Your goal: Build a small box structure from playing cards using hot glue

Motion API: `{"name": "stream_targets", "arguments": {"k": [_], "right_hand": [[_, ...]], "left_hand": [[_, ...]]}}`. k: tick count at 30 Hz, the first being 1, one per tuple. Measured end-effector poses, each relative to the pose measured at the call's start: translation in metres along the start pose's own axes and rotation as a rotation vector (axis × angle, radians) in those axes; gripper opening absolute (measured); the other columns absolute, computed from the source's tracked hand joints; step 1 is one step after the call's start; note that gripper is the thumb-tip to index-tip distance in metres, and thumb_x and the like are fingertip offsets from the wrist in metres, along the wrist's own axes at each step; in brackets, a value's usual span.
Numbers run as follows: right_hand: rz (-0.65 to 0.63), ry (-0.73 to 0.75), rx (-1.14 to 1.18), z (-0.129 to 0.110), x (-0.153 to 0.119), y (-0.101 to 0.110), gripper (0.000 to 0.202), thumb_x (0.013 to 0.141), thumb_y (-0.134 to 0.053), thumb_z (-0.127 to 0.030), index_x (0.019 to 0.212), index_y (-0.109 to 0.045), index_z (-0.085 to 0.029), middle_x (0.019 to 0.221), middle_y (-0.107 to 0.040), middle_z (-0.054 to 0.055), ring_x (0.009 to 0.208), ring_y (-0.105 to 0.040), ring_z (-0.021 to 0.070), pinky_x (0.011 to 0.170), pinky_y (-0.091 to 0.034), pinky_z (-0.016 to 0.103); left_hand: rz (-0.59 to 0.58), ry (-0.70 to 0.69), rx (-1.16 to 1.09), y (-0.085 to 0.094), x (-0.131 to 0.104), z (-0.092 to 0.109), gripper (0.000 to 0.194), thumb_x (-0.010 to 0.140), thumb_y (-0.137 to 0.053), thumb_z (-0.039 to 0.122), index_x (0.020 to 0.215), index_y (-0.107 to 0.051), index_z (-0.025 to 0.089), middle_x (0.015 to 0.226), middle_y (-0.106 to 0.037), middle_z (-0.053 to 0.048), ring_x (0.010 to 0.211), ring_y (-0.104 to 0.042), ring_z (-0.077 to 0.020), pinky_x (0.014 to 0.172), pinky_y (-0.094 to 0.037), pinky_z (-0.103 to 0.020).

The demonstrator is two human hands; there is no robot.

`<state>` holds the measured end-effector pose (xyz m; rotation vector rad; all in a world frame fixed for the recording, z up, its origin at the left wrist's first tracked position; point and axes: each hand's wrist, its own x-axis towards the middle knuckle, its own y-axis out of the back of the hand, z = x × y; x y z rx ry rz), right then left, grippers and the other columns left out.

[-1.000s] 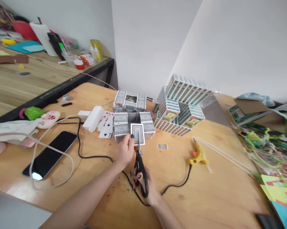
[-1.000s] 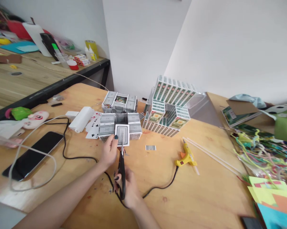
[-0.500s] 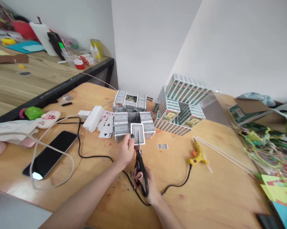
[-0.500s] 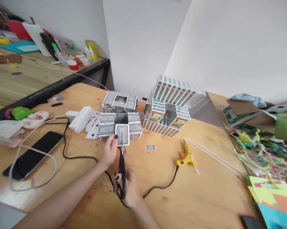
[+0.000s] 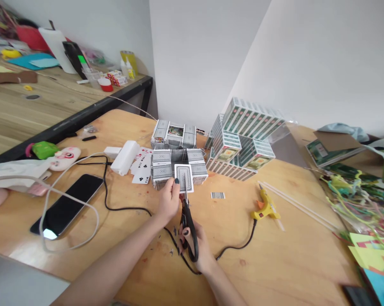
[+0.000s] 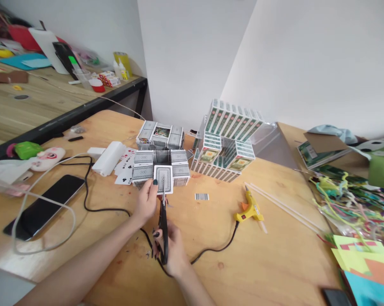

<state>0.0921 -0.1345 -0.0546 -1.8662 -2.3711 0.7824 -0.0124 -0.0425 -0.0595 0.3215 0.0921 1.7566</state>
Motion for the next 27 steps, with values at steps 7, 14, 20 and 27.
{"name": "stream_targets", "arguments": {"k": [7, 14, 20, 27], "right_hand": [[0.024, -0.004, 0.011, 0.0007, 0.0005, -0.0016, 0.049, 0.067, -0.063, -0.066, 0.07, -0.046, -0.02, 0.043, -0.039, -0.009, 0.033, -0.038, 0.0061, 0.035, -0.028, 0.019], [0.06, 0.003, -0.019, -0.0062, 0.0003, -0.006, 0.052, 0.064, -0.063, -0.068, 0.066, -0.045, -0.02, 0.046, -0.039, -0.009, 0.035, -0.035, 0.0049, 0.035, -0.027, 0.019], [0.045, -0.006, -0.005, -0.0052, 0.0008, -0.0032, 0.052, 0.066, -0.062, -0.067, 0.066, -0.045, -0.019, 0.046, -0.039, -0.009, 0.034, -0.037, 0.0047, 0.034, -0.028, 0.018], [0.065, -0.037, 0.005, -0.0017, 0.0015, 0.0002, 0.052, 0.063, -0.066, -0.066, 0.067, -0.047, -0.018, 0.048, -0.04, -0.009, 0.033, -0.034, 0.0037, 0.031, -0.027, 0.017]], "left_hand": [[0.034, -0.013, 0.043, 0.0006, 0.0002, 0.0062, 0.028, 0.089, -0.035, 0.037, 0.066, -0.034, 0.022, 0.053, -0.039, 0.005, 0.051, -0.041, -0.0116, 0.052, -0.031, -0.023], [0.021, -0.002, 0.035, 0.0001, 0.0008, 0.0027, 0.025, 0.088, -0.034, 0.035, 0.067, -0.035, 0.022, 0.055, -0.039, 0.004, 0.053, -0.042, -0.0122, 0.054, -0.032, -0.023], [0.023, 0.02, 0.014, -0.0008, 0.0004, 0.0018, 0.027, 0.088, -0.035, 0.039, 0.067, -0.034, 0.022, 0.055, -0.039, 0.004, 0.052, -0.041, -0.0123, 0.053, -0.03, -0.023], [0.034, 0.005, 0.062, 0.0007, -0.0001, 0.006, 0.026, 0.089, -0.035, 0.034, 0.065, -0.032, 0.022, 0.053, -0.037, 0.005, 0.051, -0.039, -0.0114, 0.053, -0.029, -0.023]]}}
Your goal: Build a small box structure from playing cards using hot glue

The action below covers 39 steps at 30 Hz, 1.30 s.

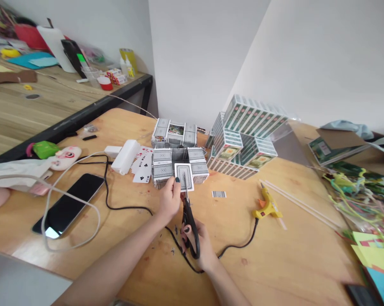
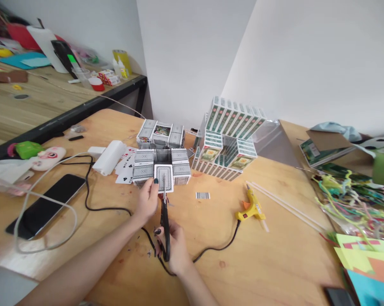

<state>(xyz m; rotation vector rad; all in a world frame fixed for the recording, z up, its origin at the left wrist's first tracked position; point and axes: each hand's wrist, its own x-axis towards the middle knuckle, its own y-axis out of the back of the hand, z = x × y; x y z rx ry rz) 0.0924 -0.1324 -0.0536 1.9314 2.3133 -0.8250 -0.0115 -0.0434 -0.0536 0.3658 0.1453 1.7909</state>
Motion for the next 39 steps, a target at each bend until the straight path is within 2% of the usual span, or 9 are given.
{"name": "stream_targets", "arguments": {"k": [18, 29, 39], "right_hand": [[0.055, -0.033, -0.014, -0.0066, -0.0006, -0.0012, 0.052, 0.061, -0.067, -0.065, 0.061, -0.044, -0.018, 0.046, -0.038, -0.009, 0.029, -0.036, 0.0035, 0.027, -0.025, 0.016], [0.038, -0.043, -0.019, 0.0015, 0.0, 0.0028, 0.052, 0.064, -0.065, -0.066, 0.062, -0.045, -0.018, 0.043, -0.038, -0.009, 0.028, -0.037, 0.0046, 0.027, -0.024, 0.017], [0.067, -0.047, -0.035, -0.0059, -0.0009, -0.0031, 0.055, 0.059, -0.066, -0.069, 0.061, -0.043, -0.019, 0.042, -0.036, -0.01, 0.027, -0.033, 0.0036, 0.026, -0.024, 0.017]], "left_hand": [[0.01, 0.01, 0.003, 0.0011, 0.0, 0.0057, 0.026, 0.087, -0.035, 0.03, 0.063, -0.03, 0.022, 0.049, -0.039, 0.006, 0.047, -0.042, -0.0107, 0.052, -0.029, -0.023], [0.016, -0.017, -0.013, 0.0016, 0.0008, 0.004, 0.026, 0.088, -0.035, 0.031, 0.064, -0.031, 0.022, 0.051, -0.038, 0.006, 0.049, -0.04, -0.0113, 0.052, -0.029, -0.023], [0.013, -0.011, -0.011, 0.0021, 0.0006, 0.0064, 0.026, 0.087, -0.035, 0.031, 0.063, -0.03, 0.022, 0.05, -0.038, 0.006, 0.048, -0.04, -0.0107, 0.051, -0.03, -0.023]]}}
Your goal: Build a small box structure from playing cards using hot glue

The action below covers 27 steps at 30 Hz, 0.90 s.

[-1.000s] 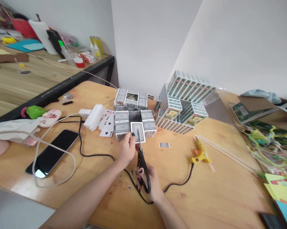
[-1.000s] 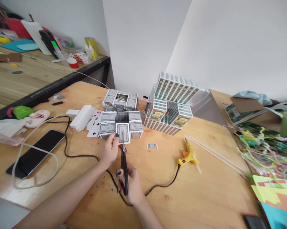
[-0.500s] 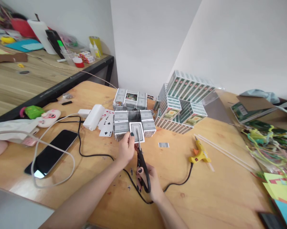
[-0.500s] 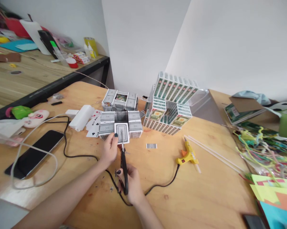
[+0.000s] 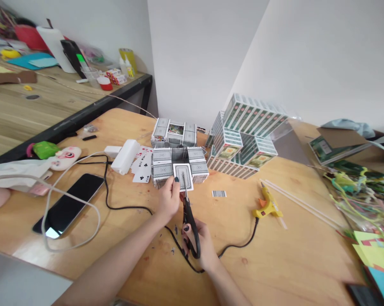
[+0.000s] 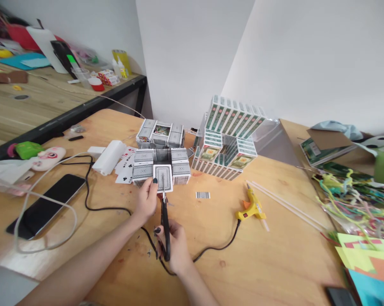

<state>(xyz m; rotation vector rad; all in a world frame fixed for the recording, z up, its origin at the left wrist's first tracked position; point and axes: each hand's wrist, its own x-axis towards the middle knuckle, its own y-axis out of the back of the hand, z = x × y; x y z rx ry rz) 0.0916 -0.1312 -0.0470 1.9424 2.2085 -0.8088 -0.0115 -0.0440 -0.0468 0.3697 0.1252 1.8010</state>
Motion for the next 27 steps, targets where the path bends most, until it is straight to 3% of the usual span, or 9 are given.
{"name": "stream_targets", "arguments": {"k": [6, 12, 22, 27], "right_hand": [[0.011, -0.022, -0.017, 0.003, 0.0, 0.001, 0.054, 0.06, -0.065, -0.069, 0.062, -0.041, -0.02, 0.044, -0.036, -0.01, 0.028, -0.031, 0.0031, 0.027, -0.022, 0.017], [0.016, 0.0, -0.006, 0.004, 0.002, 0.003, 0.053, 0.059, -0.067, -0.067, 0.063, -0.044, -0.019, 0.046, -0.038, -0.009, 0.029, -0.032, 0.0039, 0.027, -0.022, 0.017], [-0.132, 0.048, -0.016, 0.0, -0.001, 0.007, 0.051, 0.064, -0.067, -0.064, 0.064, -0.044, -0.018, 0.046, -0.04, -0.008, 0.031, -0.036, 0.0041, 0.03, -0.023, 0.016], [-0.15, 0.046, -0.022, -0.002, -0.002, 0.008, 0.051, 0.065, -0.065, -0.065, 0.065, -0.045, -0.018, 0.045, -0.041, -0.008, 0.031, -0.038, 0.0052, 0.03, -0.023, 0.017]], "left_hand": [[0.014, 0.004, 0.005, -0.001, 0.0, -0.004, 0.026, 0.087, -0.037, 0.032, 0.063, -0.032, 0.021, 0.049, -0.04, 0.006, 0.047, -0.042, -0.0104, 0.05, -0.032, -0.023], [-0.061, 0.122, -0.197, 0.003, 0.002, 0.001, 0.026, 0.085, -0.04, 0.033, 0.062, -0.04, 0.021, 0.048, -0.051, 0.005, 0.043, -0.05, -0.0105, 0.044, -0.039, -0.021], [-0.012, 0.212, -0.367, 0.008, 0.01, 0.007, 0.034, 0.085, -0.044, 0.041, 0.059, -0.035, 0.021, 0.04, -0.038, 0.009, 0.03, -0.034, -0.0062, 0.03, -0.024, -0.018], [-0.03, 0.219, -0.343, 0.01, 0.015, 0.005, 0.033, 0.082, -0.048, 0.04, 0.059, -0.035, 0.021, 0.041, -0.035, 0.009, 0.031, -0.036, -0.0059, 0.031, -0.027, -0.017]]}}
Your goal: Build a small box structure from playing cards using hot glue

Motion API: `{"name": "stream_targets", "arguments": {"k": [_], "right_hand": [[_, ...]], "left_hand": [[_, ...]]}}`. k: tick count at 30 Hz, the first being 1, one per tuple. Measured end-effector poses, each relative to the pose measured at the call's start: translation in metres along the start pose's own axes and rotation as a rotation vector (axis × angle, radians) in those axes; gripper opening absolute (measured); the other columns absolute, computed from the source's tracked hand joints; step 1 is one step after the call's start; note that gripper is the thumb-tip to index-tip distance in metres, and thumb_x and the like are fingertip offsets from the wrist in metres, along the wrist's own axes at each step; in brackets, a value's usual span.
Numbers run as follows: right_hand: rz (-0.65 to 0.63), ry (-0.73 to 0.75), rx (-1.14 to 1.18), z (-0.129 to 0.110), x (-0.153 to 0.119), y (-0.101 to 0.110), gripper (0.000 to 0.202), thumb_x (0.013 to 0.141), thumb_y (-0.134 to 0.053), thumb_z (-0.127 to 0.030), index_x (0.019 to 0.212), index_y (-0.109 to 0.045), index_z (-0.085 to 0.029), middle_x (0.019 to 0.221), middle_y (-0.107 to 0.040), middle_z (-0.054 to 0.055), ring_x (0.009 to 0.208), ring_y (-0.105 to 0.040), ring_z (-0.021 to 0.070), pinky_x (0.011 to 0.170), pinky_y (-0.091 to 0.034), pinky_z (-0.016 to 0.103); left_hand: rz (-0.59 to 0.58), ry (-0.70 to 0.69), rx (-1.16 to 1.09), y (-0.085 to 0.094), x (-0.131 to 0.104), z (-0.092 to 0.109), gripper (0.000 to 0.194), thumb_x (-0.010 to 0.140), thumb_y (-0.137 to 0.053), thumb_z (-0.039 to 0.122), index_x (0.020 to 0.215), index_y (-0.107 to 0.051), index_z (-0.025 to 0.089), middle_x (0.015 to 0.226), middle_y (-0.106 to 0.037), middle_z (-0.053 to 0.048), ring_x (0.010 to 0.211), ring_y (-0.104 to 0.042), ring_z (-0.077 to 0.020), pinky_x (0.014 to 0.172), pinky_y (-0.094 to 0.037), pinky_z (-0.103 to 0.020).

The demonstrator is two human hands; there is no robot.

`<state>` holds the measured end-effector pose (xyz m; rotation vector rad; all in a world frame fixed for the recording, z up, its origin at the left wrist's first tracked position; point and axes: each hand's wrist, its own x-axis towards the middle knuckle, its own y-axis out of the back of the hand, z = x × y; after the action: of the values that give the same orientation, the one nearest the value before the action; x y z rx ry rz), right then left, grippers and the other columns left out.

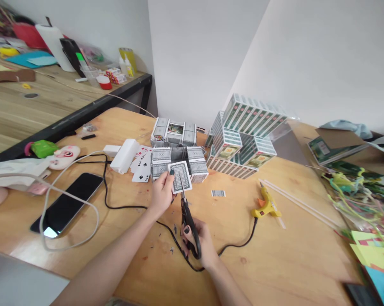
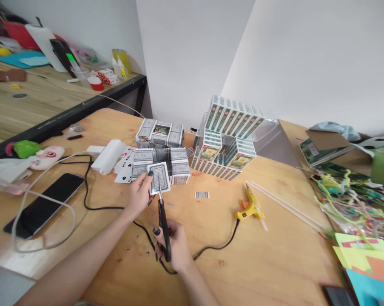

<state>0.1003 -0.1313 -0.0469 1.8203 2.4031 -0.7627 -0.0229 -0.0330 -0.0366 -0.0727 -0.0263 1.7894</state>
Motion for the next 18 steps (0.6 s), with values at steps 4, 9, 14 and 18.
{"name": "stream_targets", "arguments": {"k": [4, 9, 14, 18], "right_hand": [[-0.037, 0.024, 0.012, -0.0021, -0.0007, 0.0004, 0.052, 0.067, -0.063, -0.066, 0.065, -0.045, -0.017, 0.046, -0.04, -0.008, 0.031, -0.04, 0.0052, 0.03, -0.024, 0.017], [-0.037, 0.043, 0.016, -0.0027, -0.0002, 0.0017, 0.052, 0.067, -0.064, -0.065, 0.068, -0.05, -0.016, 0.05, -0.041, -0.007, 0.031, -0.04, 0.0044, 0.03, -0.026, 0.017], [-0.029, 0.036, 0.047, -0.0029, 0.0013, 0.0049, 0.052, 0.066, -0.064, -0.066, 0.068, -0.05, -0.015, 0.052, -0.042, -0.007, 0.032, -0.041, 0.0041, 0.032, -0.03, 0.018], [-0.019, 0.041, 0.035, -0.0019, 0.0014, 0.0075, 0.053, 0.068, -0.062, -0.067, 0.069, -0.048, -0.016, 0.051, -0.043, -0.006, 0.033, -0.041, 0.0048, 0.032, -0.031, 0.018]], "left_hand": [[-0.011, -0.004, 0.013, 0.0003, 0.0007, -0.0007, 0.032, 0.081, -0.049, 0.038, 0.059, -0.034, 0.021, 0.043, -0.035, 0.009, 0.033, -0.037, -0.0063, 0.031, -0.028, -0.017], [-0.016, -0.01, 0.062, -0.0003, -0.0009, -0.0017, 0.03, 0.082, -0.047, 0.036, 0.06, -0.034, 0.021, 0.046, -0.033, 0.008, 0.036, -0.036, -0.0069, 0.035, -0.028, -0.018], [-0.056, -0.081, 0.165, -0.0013, -0.0044, -0.0043, 0.032, 0.082, -0.046, 0.034, 0.057, -0.033, 0.02, 0.048, -0.034, 0.007, 0.042, -0.036, -0.0069, 0.042, -0.028, -0.018], [-0.099, -0.097, 0.169, -0.0034, -0.0075, -0.0049, 0.032, 0.083, -0.045, 0.034, 0.058, -0.033, 0.019, 0.049, -0.034, 0.007, 0.046, -0.035, -0.0076, 0.045, -0.028, -0.019]]}}
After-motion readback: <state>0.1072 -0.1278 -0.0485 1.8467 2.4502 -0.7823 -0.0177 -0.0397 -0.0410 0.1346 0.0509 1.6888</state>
